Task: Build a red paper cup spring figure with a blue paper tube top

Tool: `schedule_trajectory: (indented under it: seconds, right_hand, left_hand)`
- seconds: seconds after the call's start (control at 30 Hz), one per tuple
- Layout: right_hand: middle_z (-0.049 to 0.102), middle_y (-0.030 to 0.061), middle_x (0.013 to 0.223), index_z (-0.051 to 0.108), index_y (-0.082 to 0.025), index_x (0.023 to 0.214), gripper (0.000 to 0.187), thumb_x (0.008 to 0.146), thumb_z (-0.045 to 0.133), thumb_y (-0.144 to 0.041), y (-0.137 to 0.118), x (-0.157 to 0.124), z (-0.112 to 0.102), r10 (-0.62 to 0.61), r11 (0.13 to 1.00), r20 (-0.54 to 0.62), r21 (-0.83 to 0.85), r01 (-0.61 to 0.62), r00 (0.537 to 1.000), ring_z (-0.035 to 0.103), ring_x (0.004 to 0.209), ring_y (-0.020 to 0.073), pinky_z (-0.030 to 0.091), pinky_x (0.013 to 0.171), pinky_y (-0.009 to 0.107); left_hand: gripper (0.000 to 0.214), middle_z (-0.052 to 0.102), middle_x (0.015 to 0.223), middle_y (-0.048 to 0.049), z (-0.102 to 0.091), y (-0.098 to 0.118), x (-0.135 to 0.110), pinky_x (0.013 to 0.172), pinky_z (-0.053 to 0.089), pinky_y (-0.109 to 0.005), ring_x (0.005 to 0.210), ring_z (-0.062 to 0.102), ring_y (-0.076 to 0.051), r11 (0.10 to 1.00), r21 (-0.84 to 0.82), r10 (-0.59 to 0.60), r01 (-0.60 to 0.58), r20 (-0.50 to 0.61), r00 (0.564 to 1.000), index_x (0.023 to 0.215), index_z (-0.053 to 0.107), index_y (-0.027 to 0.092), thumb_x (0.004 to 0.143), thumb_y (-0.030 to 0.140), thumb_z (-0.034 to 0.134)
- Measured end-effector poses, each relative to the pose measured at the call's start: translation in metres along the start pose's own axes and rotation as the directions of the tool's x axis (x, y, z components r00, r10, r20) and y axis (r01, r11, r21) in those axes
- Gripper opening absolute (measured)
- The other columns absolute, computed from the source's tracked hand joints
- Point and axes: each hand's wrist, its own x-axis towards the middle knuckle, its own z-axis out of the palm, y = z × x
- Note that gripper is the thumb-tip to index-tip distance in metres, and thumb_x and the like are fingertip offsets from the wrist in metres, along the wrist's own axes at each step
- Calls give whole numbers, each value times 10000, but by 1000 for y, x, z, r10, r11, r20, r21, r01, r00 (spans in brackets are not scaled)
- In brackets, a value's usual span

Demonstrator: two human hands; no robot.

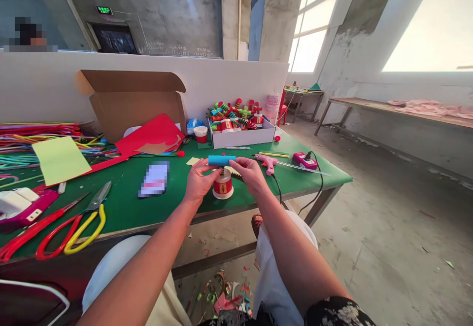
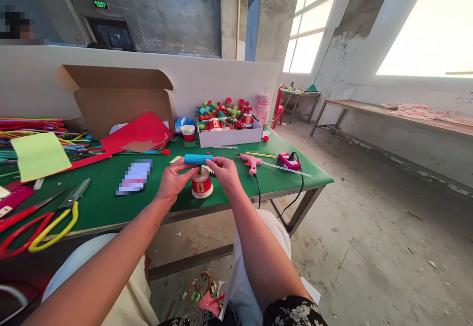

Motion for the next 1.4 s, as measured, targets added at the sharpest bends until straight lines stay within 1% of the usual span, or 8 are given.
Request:
schedule_trajectory:
  seconds: [0.43, 0.57, 0.7, 0.9, 1.03, 1.1, 1.2, 1.4]
  right_hand:
    - [473, -39, 561, 639, -157, 654, 383, 599, 749, -519, -3, -2, -1, -18, 998, 26, -65, 19, 1000, 353, 542, 86, 261, 519, 251]
    - [449, -45, 564, 634, -160, 658, 405, 603, 745, -545, -6, -3, -1, -25, 994, 30, -106, 28, 999, 345, 548, 89, 253, 516, 252]
    - [448, -42, 588, 642, -163, 682, 431, 615, 731, -579, -9, -4, 0, -39, 990, 27, -135, 43, 999, 351, 567, 95, 246, 522, 255]
    - [438, -29, 572, 673, -171, 668, 497, 713, 616, -662, -14, 1, -7, -81, 983, -130, -172, 58, 988, 391, 598, 113, 318, 572, 258]
    - [579, 7, 713, 725, -193, 756, 502, 729, 595, -677, -11, 9, -16, -81, 994, -221, -88, 63, 972, 496, 695, 131, 425, 678, 257]
    - [643, 15, 841, 739, -218, 856, 476, 715, 629, -659, -9, 10, -18, -75, 996, -200, -56, 65, 977, 539, 754, 139, 458, 734, 262]
    - [676, 12, 935, 731, -242, 973, 458, 718, 659, -616, -5, 9, -14, -48, 999, -106, -29, 45, 993, 579, 780, 141, 478, 781, 275]
    - [718, 37, 929, 740, -217, 970, 404, 752, 666, -549, -2, 3, -6, -102, 994, -5, -45, 102, 995, 627, 829, 183, 486, 818, 318]
  left_hand:
    - [244, 728, 983, -80, 1, 6, -2, 1007, 425, -425, 1076, 606, -283, 991, -76, -110, 110, 5, 994, 762, 759, 200, 674, 424, 720]
    - [253, 730, 990, -66, -1, 8, -3, 963, 453, -394, 1008, 633, -258, 993, -51, -109, 110, 15, 994, 767, 752, 201, 666, 432, 730]
    - [235, 727, 993, -56, -7, 9, -5, 961, 454, -395, 1009, 633, -250, 997, 47, -60, 61, -30, 998, 716, 722, 209, 676, 441, 727]
    - [260, 719, 1042, -62, -24, 5, -7, 1019, 415, -415, 1117, 594, -269, 992, 111, -39, 58, -169, 985, 700, 678, 219, 725, 477, 685]
    - [296, 717, 1065, -59, -37, -2, -1, 983, 445, -394, 1079, 610, -251, 996, 79, -30, 51, -246, 969, 872, 700, 215, 821, 480, 578]
    - [319, 702, 1124, -58, -40, -4, 2, 1002, 431, -394, 1122, 590, -246, 994, 112, 14, 14, -242, 970, 1002, 695, 223, 851, 462, 548]
    - [351, 654, 1240, -52, -40, -2, 3, 1058, 388, -400, 1204, 539, -236, 971, 215, 147, -105, -188, 971, 1162, 650, 255, 882, 429, 529]
    - [363, 563, 1353, -66, -35, 10, -2, 1105, 347, -412, 1268, 493, -226, 898, 320, 335, -301, -57, 940, 1245, 611, 265, 950, 382, 435]
